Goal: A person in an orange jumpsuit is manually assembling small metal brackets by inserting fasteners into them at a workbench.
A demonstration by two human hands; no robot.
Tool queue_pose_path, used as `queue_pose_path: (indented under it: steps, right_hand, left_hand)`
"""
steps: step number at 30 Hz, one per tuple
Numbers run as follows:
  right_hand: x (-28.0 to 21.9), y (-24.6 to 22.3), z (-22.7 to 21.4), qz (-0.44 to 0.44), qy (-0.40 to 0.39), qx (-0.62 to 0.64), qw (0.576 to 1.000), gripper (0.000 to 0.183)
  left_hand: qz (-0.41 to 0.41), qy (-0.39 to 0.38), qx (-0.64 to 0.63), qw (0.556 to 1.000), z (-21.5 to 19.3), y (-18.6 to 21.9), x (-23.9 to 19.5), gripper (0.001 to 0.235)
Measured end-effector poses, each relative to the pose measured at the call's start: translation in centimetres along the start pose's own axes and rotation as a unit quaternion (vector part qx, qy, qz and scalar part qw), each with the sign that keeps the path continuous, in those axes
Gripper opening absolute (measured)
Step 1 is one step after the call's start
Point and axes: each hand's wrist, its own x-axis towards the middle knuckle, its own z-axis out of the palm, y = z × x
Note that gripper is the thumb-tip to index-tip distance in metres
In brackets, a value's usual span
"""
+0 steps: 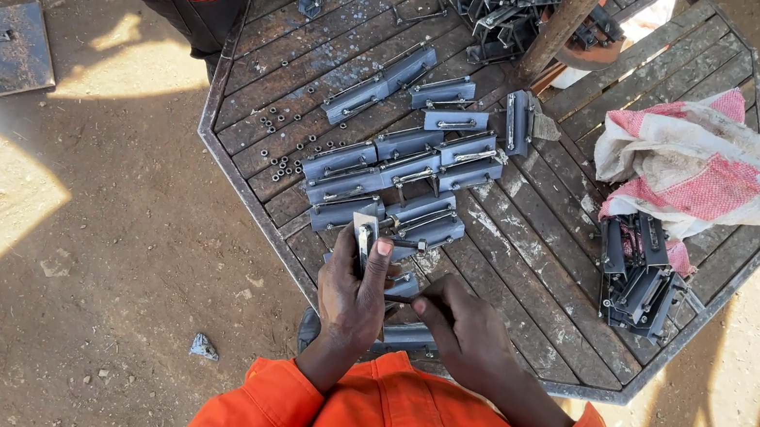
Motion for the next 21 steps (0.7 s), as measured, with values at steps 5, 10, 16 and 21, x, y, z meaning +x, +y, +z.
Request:
queue_pose_path:
  steps: [5,10,16,21]
  right_hand:
    - [0.4,0.3,0.9,0.065,0.006,0.066,0.996,0.055]
    - [0.4,-1.0,0.0,0.004,0.008,0.005,1.000,0.028]
    - [0.4,-0.2,1.5,0.075,0.034,0.103,0.991,0.060]
    - [0.3,-1.2,0.7,-0.004,0.023,-0.040,0.999,0.029]
  left_hand:
    - [0.007,-0.005,-0.003,1.000,-0.1,1.4,-0.2,0.060]
    - [0.020,0.012,-0.031,0.999,-0.3,1.1,0.3,0.065]
    - [0.034,-0.001,-0.046,0.998,-0.3,0.8,0.5,0.064]
    - [0.014,0.010,-0.042,0.999,-0.7,0.8,0.7,0.066]
